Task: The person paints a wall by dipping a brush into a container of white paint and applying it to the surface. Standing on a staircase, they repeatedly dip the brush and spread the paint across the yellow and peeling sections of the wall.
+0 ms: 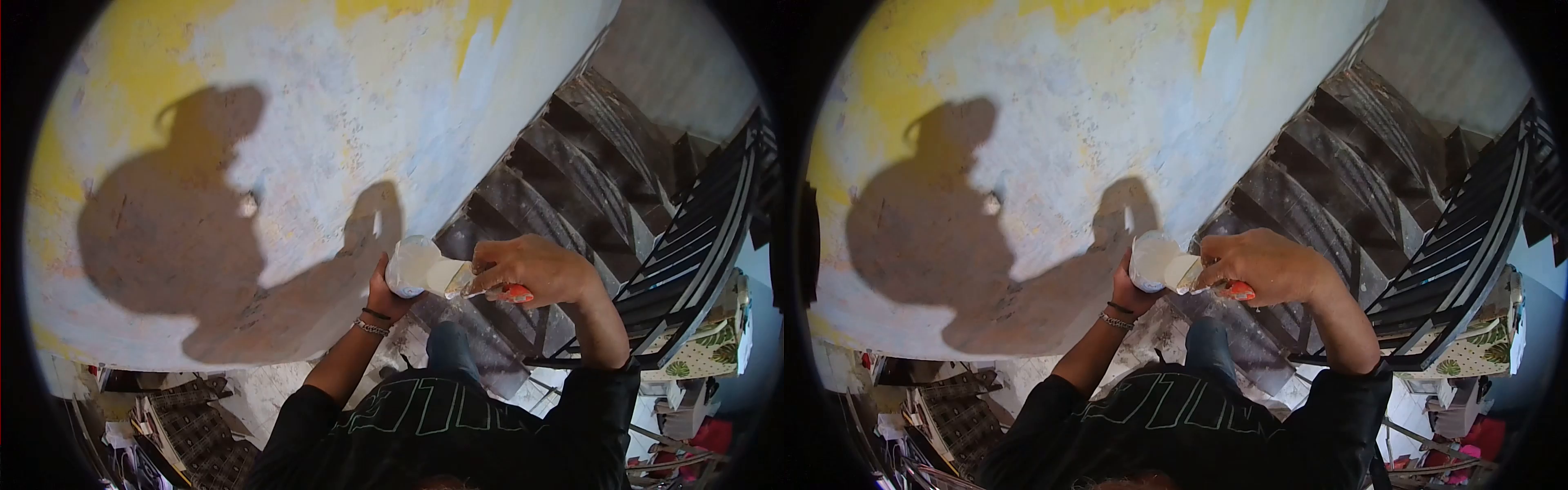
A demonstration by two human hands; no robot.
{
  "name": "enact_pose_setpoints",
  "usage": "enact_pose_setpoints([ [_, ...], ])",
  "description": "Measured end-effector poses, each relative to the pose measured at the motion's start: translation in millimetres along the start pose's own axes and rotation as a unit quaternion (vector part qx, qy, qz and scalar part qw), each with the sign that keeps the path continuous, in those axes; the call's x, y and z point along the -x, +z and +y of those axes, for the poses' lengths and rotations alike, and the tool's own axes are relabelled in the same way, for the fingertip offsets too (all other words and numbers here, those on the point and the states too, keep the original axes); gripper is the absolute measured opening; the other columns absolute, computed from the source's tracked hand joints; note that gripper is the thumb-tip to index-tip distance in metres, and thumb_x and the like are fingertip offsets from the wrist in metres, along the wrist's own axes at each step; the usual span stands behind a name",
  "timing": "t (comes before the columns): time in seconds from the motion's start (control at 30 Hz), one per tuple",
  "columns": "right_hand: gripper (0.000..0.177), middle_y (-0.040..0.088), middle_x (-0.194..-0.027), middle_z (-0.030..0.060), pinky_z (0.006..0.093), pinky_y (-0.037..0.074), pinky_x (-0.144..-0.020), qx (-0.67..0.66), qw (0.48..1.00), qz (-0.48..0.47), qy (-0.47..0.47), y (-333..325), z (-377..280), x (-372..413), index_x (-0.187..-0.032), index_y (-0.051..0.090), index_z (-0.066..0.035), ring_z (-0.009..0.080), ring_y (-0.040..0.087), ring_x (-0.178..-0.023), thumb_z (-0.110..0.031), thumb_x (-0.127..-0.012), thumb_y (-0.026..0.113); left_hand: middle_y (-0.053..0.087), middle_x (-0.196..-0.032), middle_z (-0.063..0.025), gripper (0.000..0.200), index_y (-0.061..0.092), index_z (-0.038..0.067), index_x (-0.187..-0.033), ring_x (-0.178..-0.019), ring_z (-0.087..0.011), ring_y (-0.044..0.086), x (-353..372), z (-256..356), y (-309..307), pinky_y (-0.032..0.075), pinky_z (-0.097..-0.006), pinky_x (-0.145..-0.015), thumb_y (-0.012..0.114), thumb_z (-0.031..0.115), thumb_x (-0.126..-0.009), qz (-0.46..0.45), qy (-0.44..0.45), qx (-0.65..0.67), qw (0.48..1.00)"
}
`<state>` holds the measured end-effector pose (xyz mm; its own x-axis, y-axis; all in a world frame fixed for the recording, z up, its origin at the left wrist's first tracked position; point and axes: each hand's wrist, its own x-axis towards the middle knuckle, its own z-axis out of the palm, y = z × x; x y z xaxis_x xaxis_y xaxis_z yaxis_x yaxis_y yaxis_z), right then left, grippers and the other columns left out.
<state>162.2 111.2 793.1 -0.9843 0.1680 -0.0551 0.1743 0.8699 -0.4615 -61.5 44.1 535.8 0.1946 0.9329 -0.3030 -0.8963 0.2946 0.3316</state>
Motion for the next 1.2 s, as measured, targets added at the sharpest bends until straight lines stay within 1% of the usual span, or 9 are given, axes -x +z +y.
enact_pose_setpoints([
  [0.4,0.038,0.058,-0.098,0.0062,0.0389,0.051,-0.065,0.009,0.998,0.051,-0.038,-47.3,84.4,67.9,-0.109,0.068,-0.015,0.0288,0.064,-0.085,-0.009,-0.071,0.07,0.054,-0.136,-0.0104,0.058,0.049,0.013,-0.136,-0.126,-0.0308,0.05,-75.8,-20.3,75.5,0.04,-0.0486,-0.106,0.035,0.053,-0.097,-0.048,0.039,0.026,0.998],
  [0.47,0.04,0.058,-0.1,0.0038,0.037,0.052,-0.063,0.018,0.997,0.044,-0.061,-73.2,106.4,83.1,-0.112,0.068,-0.018,0.0256,0.065,-0.084,-0.01,-0.073,0.07,0.054,-0.136,-0.0102,0.058,0.049,0.013,-0.136,-0.126,-0.0308,0.05,-83.2,-25.3,119.6,0.039,-0.0489,-0.106,0.036,0.053,-0.097,-0.008,0.155,-0.297,0.942],
  [0.53,0.041,0.058,-0.1,0.0038,0.0365,0.052,-0.062,0.012,0.997,0.039,-0.07,-101.9,121.5,94.9,-0.113,0.068,-0.018,0.0247,0.065,-0.084,-0.009,-0.073,0.07,0.054,-0.135,-0.0096,0.058,0.049,0.013,-0.136,-0.126,-0.031,0.05,-97.2,-34.5,137.8,0.039,-0.049,-0.106,0.036,0.054,-0.097,0.008,0.121,-0.089,0.989],
  [0.6,0.042,0.058,-0.099,0.0038,0.036,0.053,-0.062,0.013,0.995,0.042,-0.084,-132.0,126.8,104.0,-0.113,0.068,-0.019,0.0237,0.065,-0.083,-0.009,-0.073,0.071,0.054,-0.136,-0.0094,0.058,0.049,0.013,-0.136,-0.126,-0.031,0.05,-99.5,-37.2,170.3,0.039,-0.0492,-0.106,0.037,0.054,-0.097,-0.007,0.162,-0.147,0.976],
  [0.73,0.042,0.057,-0.098,0.0038,0.035,0.052,-0.061,0.031,0.992,0.045,-0.117,-180.5,133.4,112.5,-0.114,0.069,-0.02,0.022,0.065,-0.082,-0.009,-0.073,0.071,0.054,-0.136,-0.009,0.059,0.048,0.014,-0.136,-0.125,-0.0307,0.051,-115.2,-32.1,212.9,0.04,-0.0494,-0.105,0.038,0.055,-0.096,-0.006,0.126,0.023,0.992],
  [0.8,0.041,0.057,-0.097,0.0038,0.0349,0.052,-0.06,0.033,0.991,0.049,-0.122,-198.9,137.0,113.7,-0.113,0.069,-0.019,0.0218,0.065,-0.081,-0.009,-0.074,0.07,0.054,-0.135,-0.009,0.059,0.048,0.014,-0.136,-0.125,-0.0306,0.051,-113.2,-28.8,236.0,0.041,-0.0496,-0.104,0.038,0.056,-0.096,-0.003,0.196,-0.124,0.973],
  [0.93,0.037,0.058,-0.098,0.0065,0.0368,0.052,-0.064,0.001,0.994,0.029,-0.104,-233.2,143.1,111.9,-0.109,0.069,-0.014,0.0257,0.065,-0.084,-0.006,-0.073,0.07,0.054,-0.135,-0.0089,0.059,0.048,0.015,-0.136,-0.124,-0.0307,0.051,-123.3,-16.2,266.0,0.041,-0.0498,-0.103,0.038,0.056,-0.096,0.019,0.167,-0.04,0.985],
  [1.0,0.036,0.059,-0.098,0.0078,0.0381,0.051,-0.067,-0.026,0.995,0.03,-0.096,-240.1,146.6,111.1,-0.107,0.069,-0.012,0.0276,0.065,-0.085,-0.006,-0.072,0.071,0.054,-0.135,-0.0094,0.059,0.048,0.014,-0.136,-0.124,-0.0308,0.052,-126.3,-14.2,274.5,0.041,-0.0495,-0.103,0.037,0.056,-0.097,0.019,0.24,-0.217,0.946],
  [1.2,0.035,0.059,-0.099,0.0066,0.0378,0.051,-0.067,-0.046,0.993,0.06,-0.094,-253.3,161.9,107.5,-0.106,0.068,-0.012,0.027,0.065,-0.085,-0.008,-0.071,0.071,0.056,-0.132,-0.0112,0.061,0.048,0.009,-0.136,-0.123,-0.0309,0.052,-151.5,3.9,282.6,0.04,-0.048,-0.106,0.036,0.056,-0.098,-0.032,0.15,0.035,0.988],
])
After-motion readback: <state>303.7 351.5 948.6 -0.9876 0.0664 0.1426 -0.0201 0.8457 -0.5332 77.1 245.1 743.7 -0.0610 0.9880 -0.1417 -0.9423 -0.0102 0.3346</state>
